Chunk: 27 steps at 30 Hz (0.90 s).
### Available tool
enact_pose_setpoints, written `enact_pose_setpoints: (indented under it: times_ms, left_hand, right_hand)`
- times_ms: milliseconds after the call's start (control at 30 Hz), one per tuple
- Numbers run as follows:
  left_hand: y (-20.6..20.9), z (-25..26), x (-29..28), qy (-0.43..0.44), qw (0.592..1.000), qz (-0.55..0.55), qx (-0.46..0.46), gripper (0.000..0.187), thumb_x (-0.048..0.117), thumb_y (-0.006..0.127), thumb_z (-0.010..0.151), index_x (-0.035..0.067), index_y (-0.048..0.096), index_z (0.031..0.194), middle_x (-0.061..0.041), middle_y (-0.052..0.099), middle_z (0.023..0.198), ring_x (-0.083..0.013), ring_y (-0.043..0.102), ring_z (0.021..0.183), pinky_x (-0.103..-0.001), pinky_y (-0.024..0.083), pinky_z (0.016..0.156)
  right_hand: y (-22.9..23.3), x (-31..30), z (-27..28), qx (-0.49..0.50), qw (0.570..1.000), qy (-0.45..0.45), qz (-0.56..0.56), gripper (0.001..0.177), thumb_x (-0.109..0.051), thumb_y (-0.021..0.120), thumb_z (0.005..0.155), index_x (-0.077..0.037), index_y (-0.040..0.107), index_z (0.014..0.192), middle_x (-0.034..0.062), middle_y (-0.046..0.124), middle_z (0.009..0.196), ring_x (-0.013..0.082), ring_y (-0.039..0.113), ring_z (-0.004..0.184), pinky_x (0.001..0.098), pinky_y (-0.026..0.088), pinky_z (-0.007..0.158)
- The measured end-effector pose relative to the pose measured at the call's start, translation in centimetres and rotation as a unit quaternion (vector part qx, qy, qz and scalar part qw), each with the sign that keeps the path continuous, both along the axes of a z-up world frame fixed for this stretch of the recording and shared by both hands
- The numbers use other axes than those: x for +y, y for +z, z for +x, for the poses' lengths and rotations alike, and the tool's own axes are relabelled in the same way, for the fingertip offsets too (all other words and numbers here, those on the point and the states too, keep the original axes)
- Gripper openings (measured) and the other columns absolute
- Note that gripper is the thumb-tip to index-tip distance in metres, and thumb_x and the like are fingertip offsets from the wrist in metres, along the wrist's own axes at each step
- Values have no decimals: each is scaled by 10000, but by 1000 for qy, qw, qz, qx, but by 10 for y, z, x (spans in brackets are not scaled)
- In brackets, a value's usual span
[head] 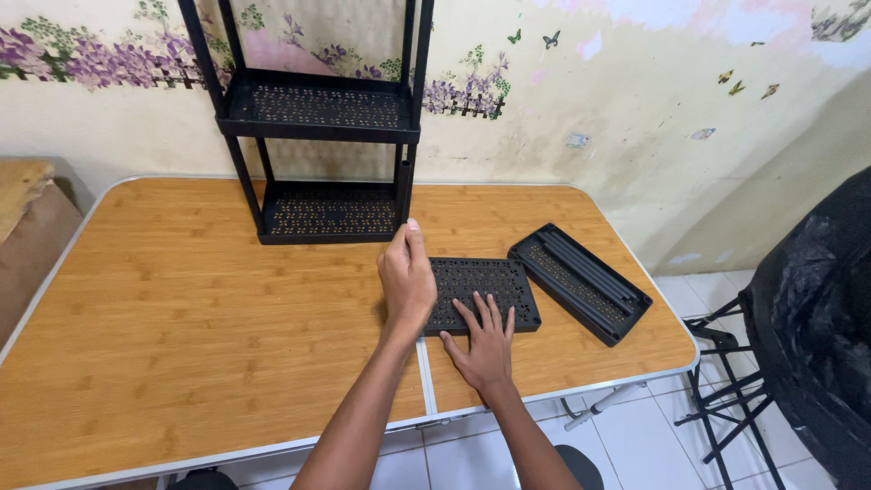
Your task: The person assembles a black metal storage shelf by inserting vertical support poles into a perforated shelf panel and then placing the assembled unit onto a larger shelf frame. The person handles the shelf panel and support poles by hand.
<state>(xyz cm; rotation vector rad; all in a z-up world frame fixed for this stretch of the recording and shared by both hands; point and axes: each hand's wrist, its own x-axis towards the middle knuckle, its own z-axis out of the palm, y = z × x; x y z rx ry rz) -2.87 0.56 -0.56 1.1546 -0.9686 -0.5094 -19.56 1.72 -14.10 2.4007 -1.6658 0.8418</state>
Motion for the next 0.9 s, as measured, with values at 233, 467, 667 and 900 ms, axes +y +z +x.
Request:
enact_pose_setpoints:
  times_ms: [233,467,667,900]
  left_hand:
    - [-21,31,-29,-310,946,-1,92,550,374,356,1051,118,371,565,38,325,476,-98,264,409,-307,206,405]
    - [-12,41,-21,-291,955,39,46,492,358,322,1083,105,402,669,9,347,563,-123,306,489,-329,269,466]
    - [8,15,14,-18,994,-50,-95,421,330,361,1102,2,529,899,-124,567,802,-258,563,737,-425,444,683]
    - [18,-1,15,-8,995,100,-7,541,431,355,1067,16,541,774,-109,506,578,-231,533,565,-440,418,583]
  right_hand:
    - [-1,2,-3,1,1000,-10,4,615,-546,685,850,-276,602,1397,118,465,1534,366,306,1477,612,92,1200]
    - [1,0,-1,-6,1000,-7,3,615,-536,697,841,-273,607,1390,117,466,1528,353,310,1474,599,103,1202]
    - [0,1,-1,-11,1000,-12,13,624,-532,707,827,-274,607,1387,110,467,1530,335,310,1476,591,103,1209]
    - [4,1,-3,-15,999,-5,30,632,-558,685,862,-264,593,1415,122,441,1554,334,279,1493,557,97,1223]
